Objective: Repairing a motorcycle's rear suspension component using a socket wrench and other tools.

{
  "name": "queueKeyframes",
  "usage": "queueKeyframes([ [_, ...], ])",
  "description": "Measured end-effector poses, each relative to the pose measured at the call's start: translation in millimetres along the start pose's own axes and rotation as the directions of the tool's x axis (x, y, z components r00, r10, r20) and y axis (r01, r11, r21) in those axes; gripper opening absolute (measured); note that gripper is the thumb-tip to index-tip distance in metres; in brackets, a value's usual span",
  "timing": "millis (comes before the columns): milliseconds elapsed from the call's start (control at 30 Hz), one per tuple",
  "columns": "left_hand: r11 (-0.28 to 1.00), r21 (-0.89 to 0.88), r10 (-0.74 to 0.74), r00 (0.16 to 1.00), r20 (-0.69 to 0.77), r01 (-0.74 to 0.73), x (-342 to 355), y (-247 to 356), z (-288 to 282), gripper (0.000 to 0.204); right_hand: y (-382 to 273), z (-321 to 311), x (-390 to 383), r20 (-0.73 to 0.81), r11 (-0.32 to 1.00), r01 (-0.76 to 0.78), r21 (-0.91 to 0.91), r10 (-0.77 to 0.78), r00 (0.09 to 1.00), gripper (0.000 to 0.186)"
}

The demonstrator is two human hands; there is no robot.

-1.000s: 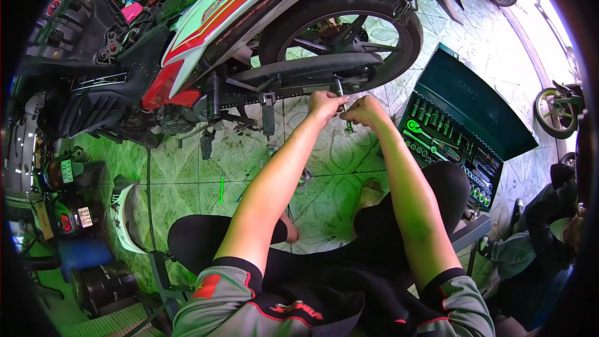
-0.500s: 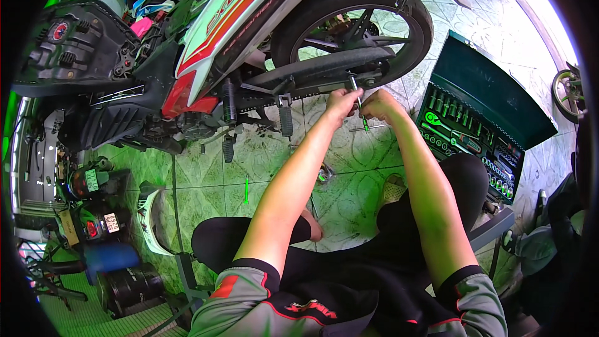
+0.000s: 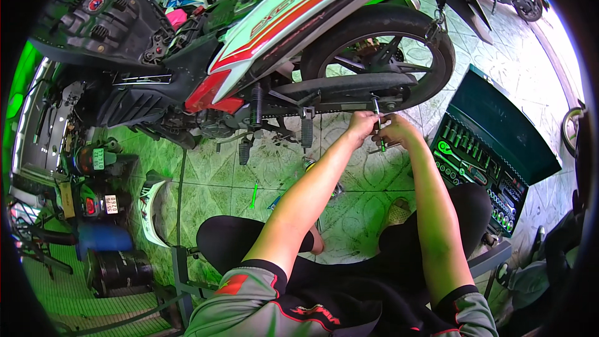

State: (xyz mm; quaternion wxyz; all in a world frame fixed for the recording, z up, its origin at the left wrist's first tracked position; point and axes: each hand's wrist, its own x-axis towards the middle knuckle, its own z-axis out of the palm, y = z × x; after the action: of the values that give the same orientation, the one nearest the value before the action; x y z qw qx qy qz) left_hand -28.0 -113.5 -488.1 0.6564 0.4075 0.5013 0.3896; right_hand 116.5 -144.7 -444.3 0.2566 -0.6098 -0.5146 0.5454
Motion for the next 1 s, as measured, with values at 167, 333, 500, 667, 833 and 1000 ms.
queueKeyframes([
  [167,0.995,0.080,-0.056,0.998,-0.013,0.057,4.1,8.1,-16.7,0.024,0.3,-0.8,8.4,0.062,0.986,-0.071,0.150,0.062,0.996,0.040],
  [333,0.953,0.291,-0.047,0.990,-0.136,0.085,-0.8,12.0,-5.6,0.028,4.5,-2.2,10.3,-0.070,0.992,-0.060,-0.108,0.053,0.996,0.052],
  [500,0.885,0.464,0.152,0.970,-0.188,-0.049,-3.1,8.9,-4.3,0.028,-12.7,3.7,1.5,-0.199,0.899,-0.067,-0.432,-0.022,0.980,0.041],
  [667,0.943,0.332,0.062,0.993,-0.099,-0.026,2.9,3.5,-10.3,0.021,-5.8,3.5,11.3,-0.144,0.934,-0.104,-0.343,0.057,0.988,0.044],
  [833,1.000,0.003,0.000,1.000,0.001,0.000,9.5,-6.0,-6.3,0.025,15.7,4.6,17.1,0.046,0.993,-0.066,0.093,0.062,0.997,0.055],
  [1000,0.999,0.037,0.001,0.993,-0.120,0.004,11.3,3.1,-13.4,0.018,10.9,5.4,14.8,0.085,0.985,-0.006,0.174,-0.009,0.996,0.066],
])
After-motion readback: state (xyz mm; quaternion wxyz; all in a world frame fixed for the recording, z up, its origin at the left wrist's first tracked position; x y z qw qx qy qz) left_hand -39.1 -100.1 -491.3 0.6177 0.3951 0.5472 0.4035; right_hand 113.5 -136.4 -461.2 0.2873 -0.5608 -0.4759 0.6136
